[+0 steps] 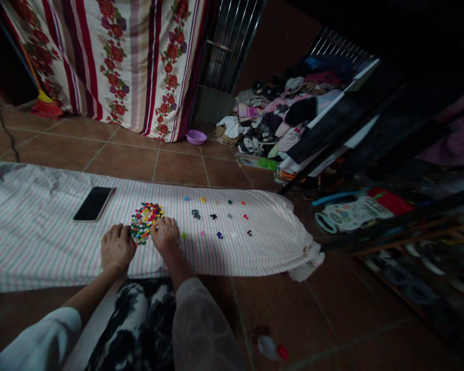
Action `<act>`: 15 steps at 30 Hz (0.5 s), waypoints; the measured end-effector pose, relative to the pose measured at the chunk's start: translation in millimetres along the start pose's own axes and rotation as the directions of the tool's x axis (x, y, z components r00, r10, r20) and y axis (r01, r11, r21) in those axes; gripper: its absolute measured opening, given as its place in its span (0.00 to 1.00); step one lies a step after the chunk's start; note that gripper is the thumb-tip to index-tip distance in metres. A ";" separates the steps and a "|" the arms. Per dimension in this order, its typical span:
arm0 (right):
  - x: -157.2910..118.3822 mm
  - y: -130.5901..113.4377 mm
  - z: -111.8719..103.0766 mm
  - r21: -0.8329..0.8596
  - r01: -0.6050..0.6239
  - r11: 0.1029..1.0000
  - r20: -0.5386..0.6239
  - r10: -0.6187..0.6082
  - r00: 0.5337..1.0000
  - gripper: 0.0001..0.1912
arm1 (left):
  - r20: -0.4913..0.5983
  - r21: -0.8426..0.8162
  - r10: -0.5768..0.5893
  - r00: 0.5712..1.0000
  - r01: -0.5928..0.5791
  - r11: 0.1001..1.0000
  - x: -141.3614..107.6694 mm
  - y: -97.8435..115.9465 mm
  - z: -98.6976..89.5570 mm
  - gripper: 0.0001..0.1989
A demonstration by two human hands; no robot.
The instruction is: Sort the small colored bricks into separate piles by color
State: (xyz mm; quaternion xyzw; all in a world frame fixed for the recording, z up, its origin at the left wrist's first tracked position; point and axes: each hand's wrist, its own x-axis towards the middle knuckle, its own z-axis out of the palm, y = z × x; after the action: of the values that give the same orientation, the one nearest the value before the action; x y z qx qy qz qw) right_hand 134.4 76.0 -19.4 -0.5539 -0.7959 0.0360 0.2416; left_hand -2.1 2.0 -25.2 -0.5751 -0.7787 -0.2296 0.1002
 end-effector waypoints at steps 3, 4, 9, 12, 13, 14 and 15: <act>0.2 2.0 -1.7 0.028 -0.018 0.999 -0.055 0.020 0.998 0.01 | 0.013 -0.009 -0.003 1.000 0.003 1.000 -0.1 0.1 -0.5 0.15; 0.1 2.8 -2.5 0.037 -0.022 0.999 -0.072 0.024 0.997 0.01 | 0.014 -0.006 0.000 1.000 0.000 1.000 -0.3 -0.1 -0.5 0.15; -3.6 10.0 -7.1 0.069 0.007 0.998 -0.131 0.002 0.991 0.00 | -0.009 0.011 0.019 1.000 -0.019 1.000 -1.0 -0.8 -0.7 0.15; -7.9 19.1 -10.0 0.097 0.027 0.995 -0.155 -0.012 0.988 0.00 | -0.009 0.012 0.019 1.000 -0.019 1.000 -0.7 -0.6 -1.7 0.15; -9.4 23.1 -10.9 0.104 0.034 0.994 -0.165 -0.017 0.986 0.01 | -0.004 0.010 0.019 1.000 -0.019 1.000 -0.5 -0.5 -1.9 0.15; -10.7 27.5 -11.9 0.110 0.040 0.993 -0.175 -0.021 0.984 0.02 | 0.003 0.009 0.019 1.000 -0.019 1.000 -0.3 -0.4 -2.1 0.15; -11.9 32.2 -13.0 0.114 0.039 0.993 -0.188 -0.017 0.982 0.03 | 0.008 0.010 0.020 1.000 -0.020 1.000 -0.2 -0.4 -2.1 0.15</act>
State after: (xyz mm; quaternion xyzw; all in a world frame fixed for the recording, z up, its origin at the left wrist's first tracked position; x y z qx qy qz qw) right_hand 170.9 74.9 -22.6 -0.5286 -0.7740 0.0270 0.3476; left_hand -2.6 0.8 -23.5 -0.5834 -0.7744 -0.2226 0.1024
